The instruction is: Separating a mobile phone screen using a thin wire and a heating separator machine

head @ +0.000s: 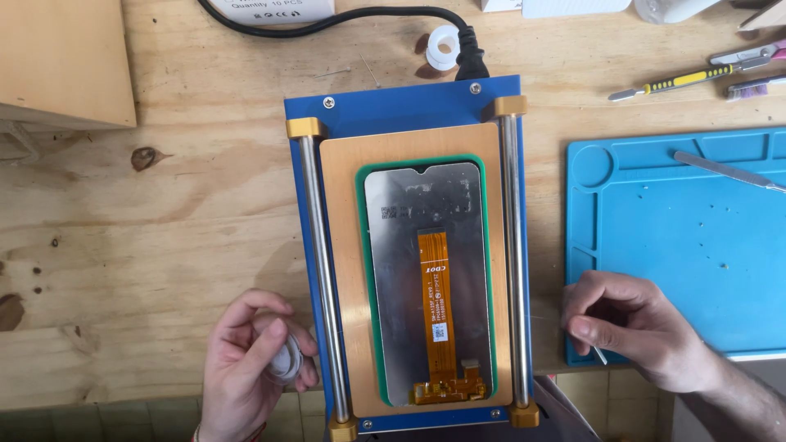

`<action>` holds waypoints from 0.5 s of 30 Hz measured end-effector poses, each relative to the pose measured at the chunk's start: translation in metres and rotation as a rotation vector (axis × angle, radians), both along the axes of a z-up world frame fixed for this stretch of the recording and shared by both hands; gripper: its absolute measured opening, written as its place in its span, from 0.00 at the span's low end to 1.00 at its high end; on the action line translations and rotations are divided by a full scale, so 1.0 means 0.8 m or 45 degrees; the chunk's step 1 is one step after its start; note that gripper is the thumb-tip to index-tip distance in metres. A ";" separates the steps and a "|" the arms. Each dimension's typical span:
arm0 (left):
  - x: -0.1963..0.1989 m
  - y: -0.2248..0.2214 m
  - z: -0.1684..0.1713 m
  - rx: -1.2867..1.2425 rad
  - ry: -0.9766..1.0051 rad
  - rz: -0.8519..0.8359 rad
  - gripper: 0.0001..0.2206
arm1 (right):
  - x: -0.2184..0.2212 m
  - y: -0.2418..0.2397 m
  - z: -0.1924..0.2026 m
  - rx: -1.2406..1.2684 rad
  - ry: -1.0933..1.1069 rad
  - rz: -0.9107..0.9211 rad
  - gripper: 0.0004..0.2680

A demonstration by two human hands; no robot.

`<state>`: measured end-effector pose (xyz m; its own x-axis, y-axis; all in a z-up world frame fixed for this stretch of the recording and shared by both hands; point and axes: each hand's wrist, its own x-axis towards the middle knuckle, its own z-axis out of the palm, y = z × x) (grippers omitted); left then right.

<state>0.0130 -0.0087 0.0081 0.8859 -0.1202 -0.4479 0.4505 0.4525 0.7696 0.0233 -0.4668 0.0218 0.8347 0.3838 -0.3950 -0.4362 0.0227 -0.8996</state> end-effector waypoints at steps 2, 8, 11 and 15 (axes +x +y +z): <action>-0.001 0.001 -0.002 0.000 0.001 -0.013 0.08 | -0.007 -0.003 -0.001 -0.004 -0.012 -0.013 0.08; 0.006 0.001 0.003 0.000 -0.063 -0.087 0.09 | -0.028 -0.018 -0.010 -0.065 -0.012 -0.056 0.08; 0.010 0.004 0.006 0.005 -0.070 -0.146 0.10 | -0.037 -0.025 -0.014 -0.096 -0.008 -0.076 0.07; 0.018 0.008 0.011 0.107 -0.090 -0.185 0.14 | -0.047 -0.038 -0.023 -0.171 0.031 -0.098 0.07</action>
<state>0.0270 -0.0026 0.0167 0.8915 -0.2143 -0.3992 0.4502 0.3196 0.8338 -0.0146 -0.4973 0.0036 0.8492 0.2617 -0.4587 -0.4593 -0.0628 -0.8861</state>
